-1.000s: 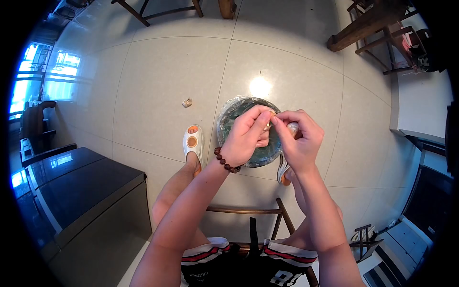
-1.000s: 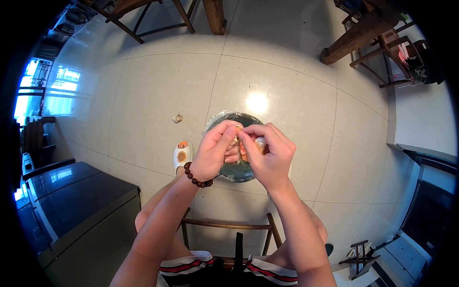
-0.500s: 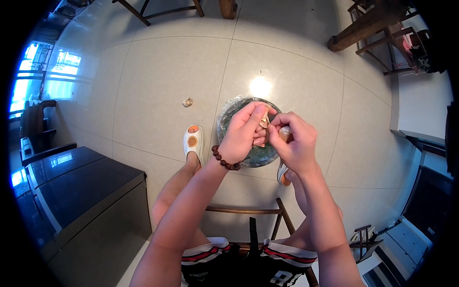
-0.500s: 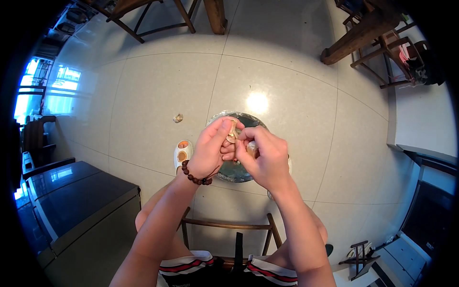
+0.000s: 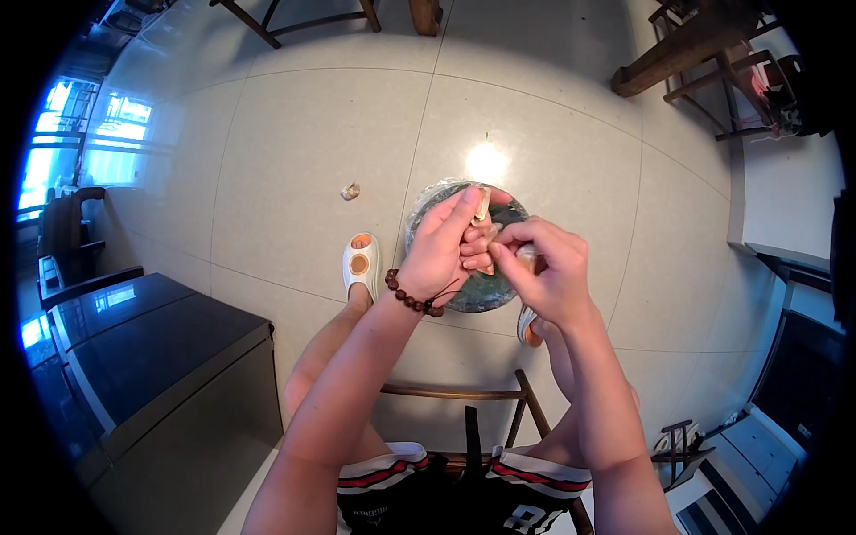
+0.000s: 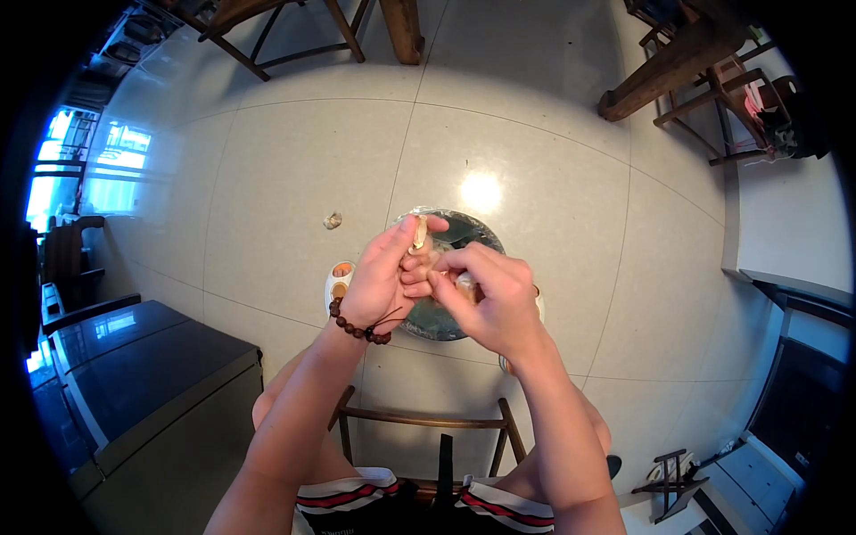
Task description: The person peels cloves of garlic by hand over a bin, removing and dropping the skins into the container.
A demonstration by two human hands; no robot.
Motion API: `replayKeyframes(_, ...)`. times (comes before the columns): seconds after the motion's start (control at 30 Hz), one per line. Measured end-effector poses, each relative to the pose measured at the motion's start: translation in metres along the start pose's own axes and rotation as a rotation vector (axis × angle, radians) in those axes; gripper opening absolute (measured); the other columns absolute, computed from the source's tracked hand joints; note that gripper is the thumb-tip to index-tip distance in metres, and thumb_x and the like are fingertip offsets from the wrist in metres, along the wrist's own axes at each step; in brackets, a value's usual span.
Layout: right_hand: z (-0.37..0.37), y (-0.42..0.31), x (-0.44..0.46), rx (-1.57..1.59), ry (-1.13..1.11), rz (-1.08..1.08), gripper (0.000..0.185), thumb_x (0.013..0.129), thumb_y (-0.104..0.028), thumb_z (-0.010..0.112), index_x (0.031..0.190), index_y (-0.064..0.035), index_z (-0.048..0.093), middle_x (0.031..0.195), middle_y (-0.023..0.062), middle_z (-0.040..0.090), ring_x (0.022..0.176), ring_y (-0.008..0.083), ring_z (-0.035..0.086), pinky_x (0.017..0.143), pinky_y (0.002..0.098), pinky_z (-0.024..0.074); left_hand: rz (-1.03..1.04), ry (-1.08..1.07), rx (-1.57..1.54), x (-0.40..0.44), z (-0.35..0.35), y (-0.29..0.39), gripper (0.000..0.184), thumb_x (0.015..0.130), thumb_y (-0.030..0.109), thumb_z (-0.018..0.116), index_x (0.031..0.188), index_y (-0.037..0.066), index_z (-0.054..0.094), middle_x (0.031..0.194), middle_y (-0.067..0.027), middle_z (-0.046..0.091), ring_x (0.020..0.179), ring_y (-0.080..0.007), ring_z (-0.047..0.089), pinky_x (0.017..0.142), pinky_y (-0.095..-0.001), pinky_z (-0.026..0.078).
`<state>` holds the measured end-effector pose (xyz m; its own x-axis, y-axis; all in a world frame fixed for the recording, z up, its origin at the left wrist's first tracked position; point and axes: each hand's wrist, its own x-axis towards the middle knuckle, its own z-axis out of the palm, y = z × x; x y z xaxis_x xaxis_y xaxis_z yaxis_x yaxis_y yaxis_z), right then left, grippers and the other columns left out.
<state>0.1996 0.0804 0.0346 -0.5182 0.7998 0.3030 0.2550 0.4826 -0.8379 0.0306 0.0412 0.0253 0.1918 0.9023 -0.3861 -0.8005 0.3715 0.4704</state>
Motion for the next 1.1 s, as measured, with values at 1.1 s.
replayKeyframes(1.1, -0.008, -0.001, 0.004, 0.391, 0.204, 0.421, 0.006, 0.086, -0.001, 0.073, 0.090, 0.0037, 0.073, 0.081, 0.0058, 0.072, 0.073, 0.0084, 0.064, 0.067, 0.0230, 0.0514, -0.130, -0.171, 0.147, 0.003, -0.005, -0.009, 0.032, 0.111, 0.033, 0.042, 0.103, 0.005, 0.055, 0.074, 0.0059, 0.035, 0.058, -0.0031, 0.028, 0.050, -0.0200, 0.028)
